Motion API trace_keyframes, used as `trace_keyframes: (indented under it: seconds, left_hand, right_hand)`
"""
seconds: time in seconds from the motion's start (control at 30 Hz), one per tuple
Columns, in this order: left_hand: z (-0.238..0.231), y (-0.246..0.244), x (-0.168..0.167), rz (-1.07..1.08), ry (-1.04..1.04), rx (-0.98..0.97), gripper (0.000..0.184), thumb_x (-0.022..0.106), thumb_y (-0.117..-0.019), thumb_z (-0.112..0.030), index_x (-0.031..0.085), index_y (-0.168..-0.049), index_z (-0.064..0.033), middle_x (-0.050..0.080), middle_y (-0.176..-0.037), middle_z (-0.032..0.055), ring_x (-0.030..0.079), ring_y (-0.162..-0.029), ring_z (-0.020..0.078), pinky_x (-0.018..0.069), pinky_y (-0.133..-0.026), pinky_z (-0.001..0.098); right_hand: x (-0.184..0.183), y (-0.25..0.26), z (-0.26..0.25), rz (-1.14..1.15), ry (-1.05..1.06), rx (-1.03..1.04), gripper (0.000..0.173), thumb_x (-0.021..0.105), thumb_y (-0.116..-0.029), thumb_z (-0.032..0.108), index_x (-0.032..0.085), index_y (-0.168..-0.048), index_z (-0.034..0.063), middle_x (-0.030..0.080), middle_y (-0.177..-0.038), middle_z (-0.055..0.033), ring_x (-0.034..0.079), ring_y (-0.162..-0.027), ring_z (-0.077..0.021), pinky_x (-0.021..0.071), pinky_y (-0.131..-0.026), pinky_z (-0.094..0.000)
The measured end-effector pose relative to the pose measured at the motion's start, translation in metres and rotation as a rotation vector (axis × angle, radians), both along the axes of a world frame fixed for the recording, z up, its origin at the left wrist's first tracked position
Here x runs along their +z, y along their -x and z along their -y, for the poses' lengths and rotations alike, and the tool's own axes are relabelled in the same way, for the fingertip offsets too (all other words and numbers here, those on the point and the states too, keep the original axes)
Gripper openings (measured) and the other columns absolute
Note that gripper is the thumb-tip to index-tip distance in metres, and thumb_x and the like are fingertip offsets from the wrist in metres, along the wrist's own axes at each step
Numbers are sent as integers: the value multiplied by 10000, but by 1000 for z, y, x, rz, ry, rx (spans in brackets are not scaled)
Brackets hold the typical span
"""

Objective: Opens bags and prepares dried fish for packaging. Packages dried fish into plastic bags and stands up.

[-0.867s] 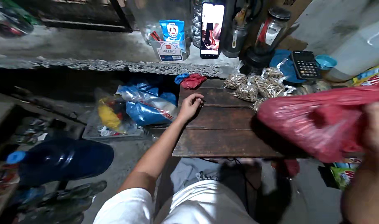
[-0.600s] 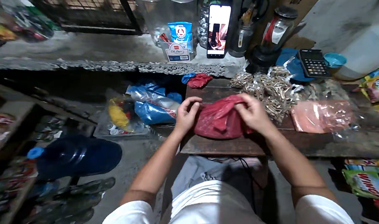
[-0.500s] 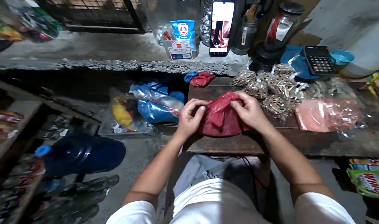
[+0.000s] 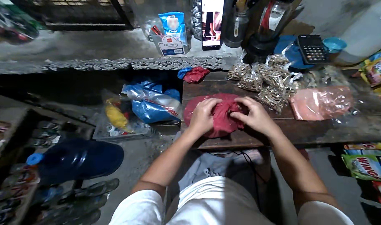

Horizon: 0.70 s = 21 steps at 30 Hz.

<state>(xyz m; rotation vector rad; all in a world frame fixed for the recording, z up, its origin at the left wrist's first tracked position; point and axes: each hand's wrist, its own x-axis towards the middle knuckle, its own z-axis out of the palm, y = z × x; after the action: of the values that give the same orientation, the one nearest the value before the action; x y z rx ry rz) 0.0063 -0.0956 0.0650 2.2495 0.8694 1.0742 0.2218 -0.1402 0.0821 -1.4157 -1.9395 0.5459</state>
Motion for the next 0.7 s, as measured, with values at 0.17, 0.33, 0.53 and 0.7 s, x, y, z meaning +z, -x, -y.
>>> trace_keyframes:
  seconds: [0.17,0.33,0.53,0.7]
  left_hand:
    - [-9,5,-5,297,175,13,168,580,-988,-79,678,-935,47,673,-879,26,606,-804,-31,514,-786,165]
    - [-11,11,-3,400,241,-66,250,492,-1054,-127,636,-863,-56,589,-735,-104,545,-671,-83,480,-664,117]
    - [-10,15,-5,393,165,26,166,549,-1033,-130,642,-1026,7,636,-880,-28,588,-780,-45,511,-750,154]
    - [2,24,-14,296,-319,229,216,641,-953,-146,654,-999,64,655,-991,189,642,-959,202,532,-883,311]
  right_hand:
    - [7,-1,2,-266,58,-30,222,527,-1041,118,689,-1021,-33,647,-837,-5,586,-722,20,513,-696,-166]
    - [-1,2,-7,-224,-98,-63,266,569,-1003,102,689,-1198,-35,679,-1148,-160,652,-1043,-167,534,-915,-316]
    - [-7,20,-13,-128,-133,70,234,584,-974,108,733,-1031,-64,705,-1127,-202,656,-1101,-317,453,-986,-564]
    - [-10,24,-10,-139,-109,-7,225,525,-1007,82,691,-1038,-66,716,-999,-181,685,-964,-252,509,-926,-482]
